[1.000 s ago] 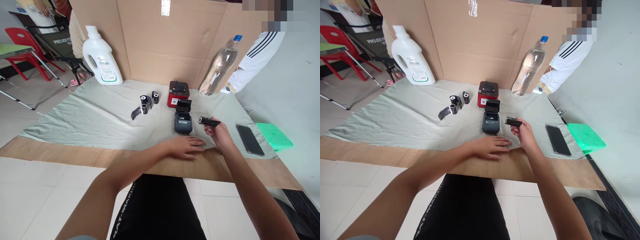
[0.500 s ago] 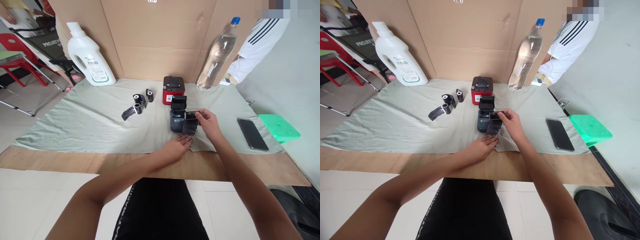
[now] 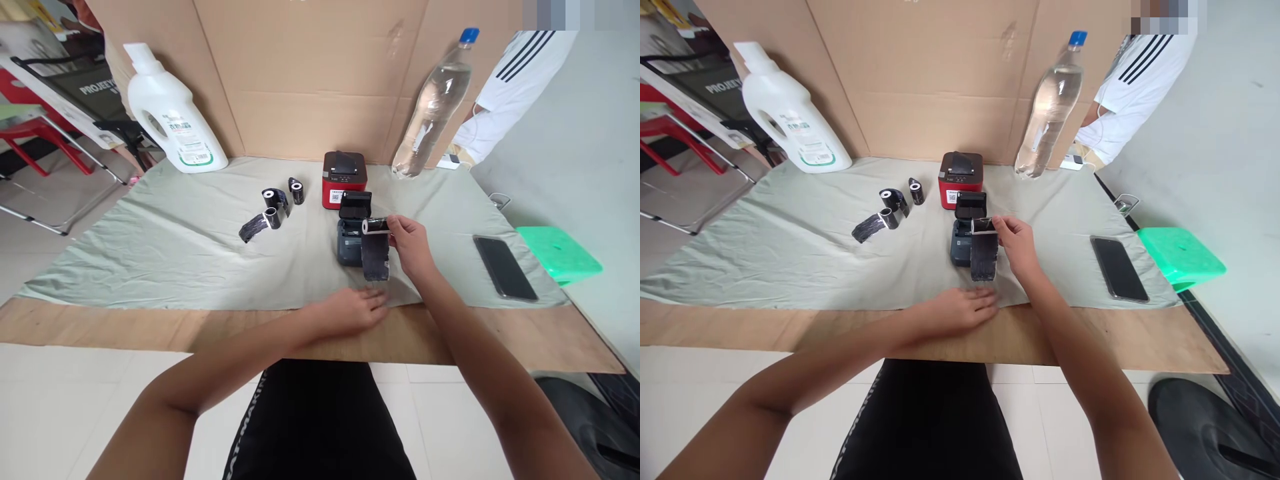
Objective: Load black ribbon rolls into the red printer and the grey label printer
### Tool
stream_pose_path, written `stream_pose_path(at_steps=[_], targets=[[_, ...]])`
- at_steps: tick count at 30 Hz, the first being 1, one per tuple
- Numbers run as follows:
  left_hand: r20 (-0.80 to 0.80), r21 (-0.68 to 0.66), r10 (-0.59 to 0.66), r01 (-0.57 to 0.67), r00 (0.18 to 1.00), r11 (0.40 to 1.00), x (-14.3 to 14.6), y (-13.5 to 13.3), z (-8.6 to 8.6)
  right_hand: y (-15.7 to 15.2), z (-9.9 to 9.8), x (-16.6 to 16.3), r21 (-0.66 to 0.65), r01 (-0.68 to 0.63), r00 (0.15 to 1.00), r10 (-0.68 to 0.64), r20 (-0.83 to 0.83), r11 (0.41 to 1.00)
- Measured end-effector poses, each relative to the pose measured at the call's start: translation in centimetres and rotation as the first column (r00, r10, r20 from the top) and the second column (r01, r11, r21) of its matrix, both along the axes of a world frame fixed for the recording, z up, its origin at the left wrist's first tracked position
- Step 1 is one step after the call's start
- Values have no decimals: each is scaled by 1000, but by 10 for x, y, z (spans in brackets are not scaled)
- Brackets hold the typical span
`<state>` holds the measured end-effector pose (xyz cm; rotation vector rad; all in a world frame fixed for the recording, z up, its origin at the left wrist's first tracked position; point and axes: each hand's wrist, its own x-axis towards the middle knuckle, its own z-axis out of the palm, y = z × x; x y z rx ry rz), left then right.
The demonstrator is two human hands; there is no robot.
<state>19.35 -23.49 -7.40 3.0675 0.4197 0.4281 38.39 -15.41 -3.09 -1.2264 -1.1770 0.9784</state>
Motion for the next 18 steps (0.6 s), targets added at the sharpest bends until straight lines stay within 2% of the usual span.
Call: stream_pose_path(at_steps=[2, 3, 4, 5, 6, 7, 8, 10, 12, 14, 16, 18], targets=[[113, -162, -124, 141, 986, 977, -13, 5, 10, -2, -1, -1, -16, -12, 1000, 12, 6, 1000], [207, -222, -88, 135, 974, 966, -20, 10, 17, -4, -1, -2, -19, -16, 1000, 16, 14, 1000], [319, -262, 21, 67, 947, 963, -26, 17, 23, -6, -1, -3, -17, -21, 1000, 22, 21, 1000], [427, -301, 184, -52, 885, 952, -30, 25, 30, -7, 0, -4, -13, -30, 999, 31, 26, 999], [509, -344, 334, -168, 793, 924, -33, 33, 36, -9, 0, -5, -6, -42, 999, 42, 30, 999], [571, -377, 433, -247, 697, 893, -34, 43, 41, -10, 1, -7, 2, -55, 998, 55, 34, 998], [573, -409, 475, -269, 667, 872, -33, 53, 44, -10, 1, -9, 8, -68, 997, 67, 42, 998], [526, -490, 508, -244, 682, 837, -30, 70, 45, -10, 3, -13, 5, -88, 993, 87, 83, 996], [494, -590, 556, -213, 669, 779, -25, 81, 41, -9, 9, -14, 2, -116, 981, 115, 158, 993], [491, -669, 615, -185, 616, 720, -21, 87, 36, -6, 18, -11, 56, -163, 950, 141, 279, 985], [500, -713, 649, -152, 574, 684, -18, 90, 32, -2, 31, -7, 141, -261, 880, 175, 442, 955], [509, -734, 660, -122, 553, 668, -16, 93, 30, 5, 44, -3, 164, -379, 768, 210, 605, 911]])
